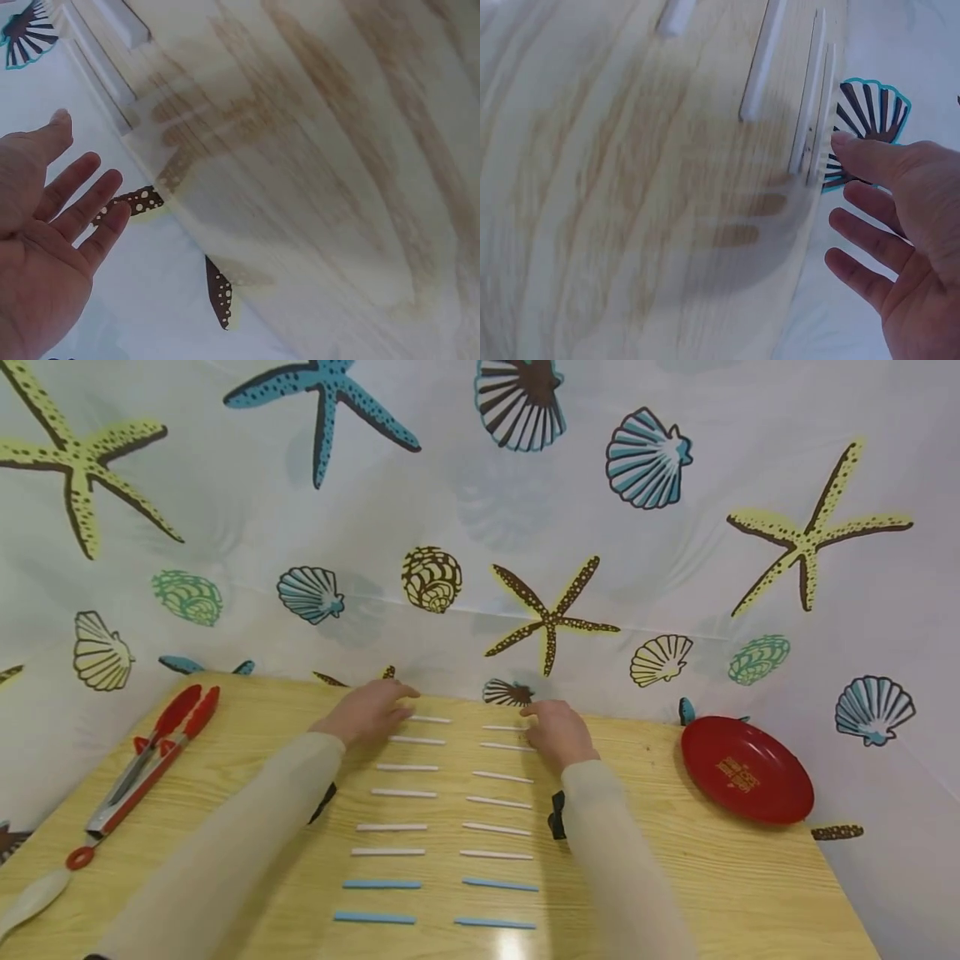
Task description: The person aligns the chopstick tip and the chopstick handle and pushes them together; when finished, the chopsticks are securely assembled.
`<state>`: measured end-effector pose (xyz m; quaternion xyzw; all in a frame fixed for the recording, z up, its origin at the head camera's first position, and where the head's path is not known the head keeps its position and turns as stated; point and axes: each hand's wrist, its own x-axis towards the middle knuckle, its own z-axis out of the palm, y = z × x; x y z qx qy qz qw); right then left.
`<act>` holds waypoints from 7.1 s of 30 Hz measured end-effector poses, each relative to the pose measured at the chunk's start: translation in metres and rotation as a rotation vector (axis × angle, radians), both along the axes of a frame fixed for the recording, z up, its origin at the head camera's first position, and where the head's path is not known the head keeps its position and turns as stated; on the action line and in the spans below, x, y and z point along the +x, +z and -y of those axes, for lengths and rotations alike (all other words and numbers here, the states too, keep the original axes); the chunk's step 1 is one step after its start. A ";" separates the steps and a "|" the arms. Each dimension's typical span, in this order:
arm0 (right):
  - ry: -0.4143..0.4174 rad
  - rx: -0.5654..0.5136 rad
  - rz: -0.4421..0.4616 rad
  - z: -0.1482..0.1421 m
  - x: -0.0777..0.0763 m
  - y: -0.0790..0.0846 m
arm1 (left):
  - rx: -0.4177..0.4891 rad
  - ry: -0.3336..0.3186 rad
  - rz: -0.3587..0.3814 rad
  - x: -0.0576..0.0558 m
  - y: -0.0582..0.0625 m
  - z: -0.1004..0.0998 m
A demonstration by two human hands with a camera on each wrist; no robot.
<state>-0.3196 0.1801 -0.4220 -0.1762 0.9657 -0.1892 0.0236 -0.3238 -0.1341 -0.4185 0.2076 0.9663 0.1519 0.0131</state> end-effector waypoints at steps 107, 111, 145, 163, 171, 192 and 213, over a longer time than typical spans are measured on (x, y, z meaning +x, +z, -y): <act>0.577 -0.213 -0.631 0.031 0.141 0.041 | 0.335 -0.487 -0.471 0.146 0.036 -0.026; 0.576 -0.214 -0.619 0.031 0.142 0.039 | 0.362 -0.504 -0.465 0.146 0.035 -0.024; 0.324 -0.078 -0.483 0.033 0.089 0.021 | 0.166 -0.010 -0.067 0.125 0.050 0.019; 0.154 -0.056 -0.170 0.022 0.039 -0.017 | 0.131 0.274 0.053 0.081 0.018 0.126; 0.148 -0.075 -0.134 0.021 0.032 -0.022 | 0.124 0.356 0.127 0.071 0.016 0.156; 0.120 0.043 -0.153 0.026 0.027 -0.021 | 0.106 0.478 0.232 0.067 0.004 0.180; 0.134 0.023 -0.186 0.025 0.030 -0.022 | 0.043 0.411 0.175 0.066 0.018 0.172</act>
